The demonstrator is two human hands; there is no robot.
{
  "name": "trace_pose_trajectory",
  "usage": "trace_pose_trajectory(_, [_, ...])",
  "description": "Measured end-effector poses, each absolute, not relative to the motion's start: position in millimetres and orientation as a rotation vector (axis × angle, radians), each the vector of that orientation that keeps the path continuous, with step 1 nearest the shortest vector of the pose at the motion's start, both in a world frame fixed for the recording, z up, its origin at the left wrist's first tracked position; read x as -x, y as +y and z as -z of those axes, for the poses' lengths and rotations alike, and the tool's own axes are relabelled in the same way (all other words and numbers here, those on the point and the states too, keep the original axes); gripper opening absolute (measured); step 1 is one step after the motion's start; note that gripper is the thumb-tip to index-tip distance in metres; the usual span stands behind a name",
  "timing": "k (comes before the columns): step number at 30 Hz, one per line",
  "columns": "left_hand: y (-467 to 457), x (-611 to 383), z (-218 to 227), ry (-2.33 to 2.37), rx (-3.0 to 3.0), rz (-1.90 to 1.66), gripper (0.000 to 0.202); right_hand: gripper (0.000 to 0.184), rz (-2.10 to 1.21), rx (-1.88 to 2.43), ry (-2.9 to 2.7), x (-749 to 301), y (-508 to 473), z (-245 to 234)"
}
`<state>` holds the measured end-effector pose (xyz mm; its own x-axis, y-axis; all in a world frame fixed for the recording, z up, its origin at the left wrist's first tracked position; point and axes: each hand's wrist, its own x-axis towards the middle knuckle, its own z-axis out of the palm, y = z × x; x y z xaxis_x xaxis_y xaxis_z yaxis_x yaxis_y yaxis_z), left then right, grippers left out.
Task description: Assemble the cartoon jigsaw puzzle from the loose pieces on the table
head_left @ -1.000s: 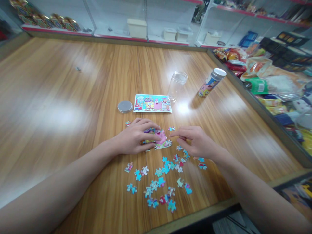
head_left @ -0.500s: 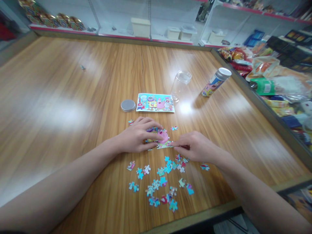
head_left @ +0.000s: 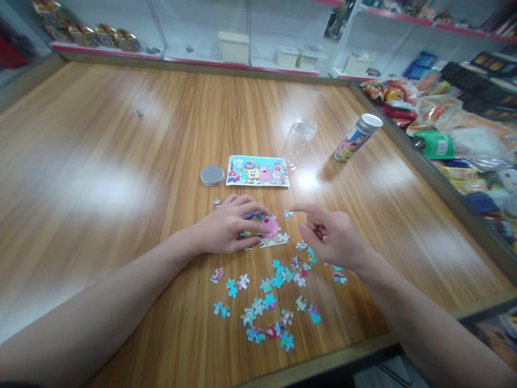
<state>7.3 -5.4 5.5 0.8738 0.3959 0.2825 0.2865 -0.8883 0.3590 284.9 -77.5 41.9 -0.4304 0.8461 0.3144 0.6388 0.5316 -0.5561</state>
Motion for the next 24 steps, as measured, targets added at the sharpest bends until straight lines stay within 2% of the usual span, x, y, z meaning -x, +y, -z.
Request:
trace_pose_trajectory(2, [-5.3, -7.5, -5.7, 0.513, -2.733, -0.501, 0.027, 0.044, -0.489, 1.195, -2.181, -286.4, -78.0, -42.9])
trace_pose_trajectory(7, [-5.4, -7.0, -6.1, 0.507, -2.727, -0.518, 0.026, 0.042, -0.637, 1.214, -2.605, -285.9, -76.9, -41.9])
trace_pose_trajectory(13, [-4.7, -6.0, -4.4, 0.502, -2.712, -0.513, 0.029, 0.036, -0.657, 1.250, -2.422, -286.9, -76.3, -40.2])
trace_pose_trajectory(17, [-4.0, -6.0, -3.1, 0.505, -2.685, -0.532, 0.031, 0.028, -0.728, 1.357, -2.527, -285.2, -76.2, -43.6])
trace_pose_trajectory(24, [-2.8, -4.1, -0.5, 0.493, -2.678, -0.539, 0.036, 0.027, -0.786, 1.469, -2.567, -282.6, -76.1, -47.1])
